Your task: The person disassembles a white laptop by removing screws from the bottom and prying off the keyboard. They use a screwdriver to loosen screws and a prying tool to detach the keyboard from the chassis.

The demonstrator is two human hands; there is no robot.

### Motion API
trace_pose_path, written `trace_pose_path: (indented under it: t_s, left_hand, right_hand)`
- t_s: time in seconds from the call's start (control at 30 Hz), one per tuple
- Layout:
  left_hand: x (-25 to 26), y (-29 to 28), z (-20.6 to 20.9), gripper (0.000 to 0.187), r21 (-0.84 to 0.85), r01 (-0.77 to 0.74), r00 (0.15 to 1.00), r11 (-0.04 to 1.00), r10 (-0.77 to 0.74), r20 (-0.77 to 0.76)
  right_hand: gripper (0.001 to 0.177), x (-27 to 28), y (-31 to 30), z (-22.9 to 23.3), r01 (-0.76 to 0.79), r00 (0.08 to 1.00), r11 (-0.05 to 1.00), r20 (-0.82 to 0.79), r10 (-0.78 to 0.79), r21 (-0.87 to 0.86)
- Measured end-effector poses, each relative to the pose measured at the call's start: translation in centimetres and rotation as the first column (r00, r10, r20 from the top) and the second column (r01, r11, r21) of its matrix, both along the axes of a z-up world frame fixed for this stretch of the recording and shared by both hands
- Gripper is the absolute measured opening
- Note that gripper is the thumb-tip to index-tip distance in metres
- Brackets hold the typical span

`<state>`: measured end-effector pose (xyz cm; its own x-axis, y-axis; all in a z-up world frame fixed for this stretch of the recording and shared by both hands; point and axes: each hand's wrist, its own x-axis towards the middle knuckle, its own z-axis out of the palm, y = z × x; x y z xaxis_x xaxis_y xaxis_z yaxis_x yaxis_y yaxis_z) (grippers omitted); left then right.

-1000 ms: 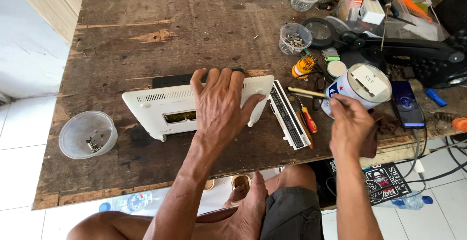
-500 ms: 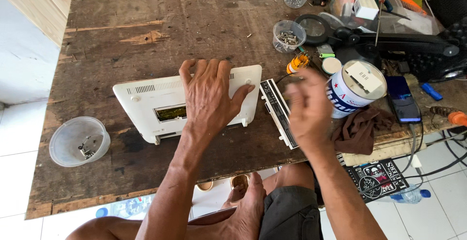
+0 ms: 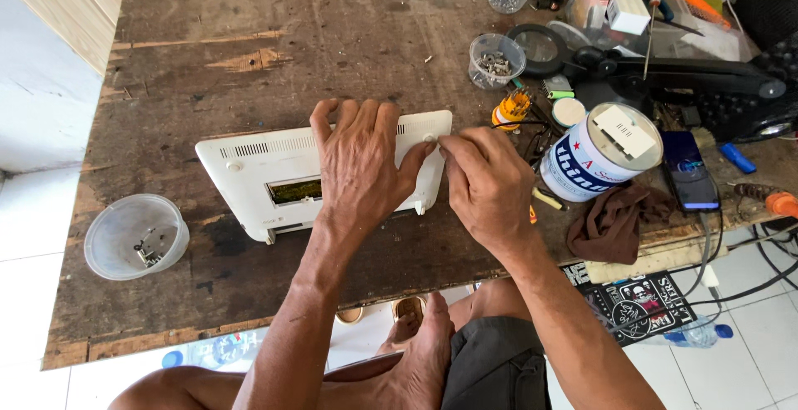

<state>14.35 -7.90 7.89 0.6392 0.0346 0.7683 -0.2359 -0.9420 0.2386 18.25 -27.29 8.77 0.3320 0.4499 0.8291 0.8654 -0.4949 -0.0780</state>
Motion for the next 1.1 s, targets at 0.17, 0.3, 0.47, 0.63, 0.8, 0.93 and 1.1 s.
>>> trace_pose_path:
  t_s: [0.17, 0.3, 0.47, 0.63, 0.8, 0.93, 1.1]
  left_hand:
    - [0.1, -0.1, -0.1, 0.051, -0.006, 0.001, 1.000, 1.000, -0.001, 0.005]
    - [0.0, -0.1, -0.1, 0.049, -0.019, 0.020, 1.000, 1.000, -0.019, 0.007]
    - [0.2, -0.2, -0.2, 0.049, -0.024, 0.024, 0.999, 0.999, -0.023, 0.023]
    - [0.1, -0.2, -0.3, 0.049, -0.030, 0.024, 1.000, 0.999, -0.024, 0.016]
    - [0.2, -0.2, -0.4, 0.051, -0.025, 0.026, 0.999, 0.999, -0.025, 0.023]
    - [0.1, -0.2, -0.2, 0.051, -0.017, 0.021, 1.000, 1.000, -0.021, 0.022]
    - [-0.2, -0.3, 0.3, 0.050, -0.024, 0.016, 1.000, 1.000, -0.016, 0.004]
  right_hand:
    - [0.011, 0.0, 0.2, 0.1, 0.013, 1.000, 1.000, -0.012, -0.013, -0.010]
    - [0.012, -0.4, 0.3, 0.7, 0.017, 1.000, 1.000, 0.016, -0.017, -0.027]
    - [0.013, 0.3, 0.1, 0.2, -0.005, 1.000, 1.000, 0.012, 0.005, -0.004]
    - [0.012, 0.0, 0.0, 0.4, -0.001, 1.000, 1.000, -0.025, 0.001, -0.017]
    - [0.014, -0.5, 0.3, 1.5, -0.043, 0.998, 0.999, -0.051, 0.045, 0.027]
    - [0.015, -0.1, 0.2, 0.9, -0.052, 0.998, 0.999, -0.043, 0.052, 0.018]
    - [0.013, -0.1, 0.3, 0.8, -0.029, 0.999, 0.999, -0.031, 0.028, -0.021]
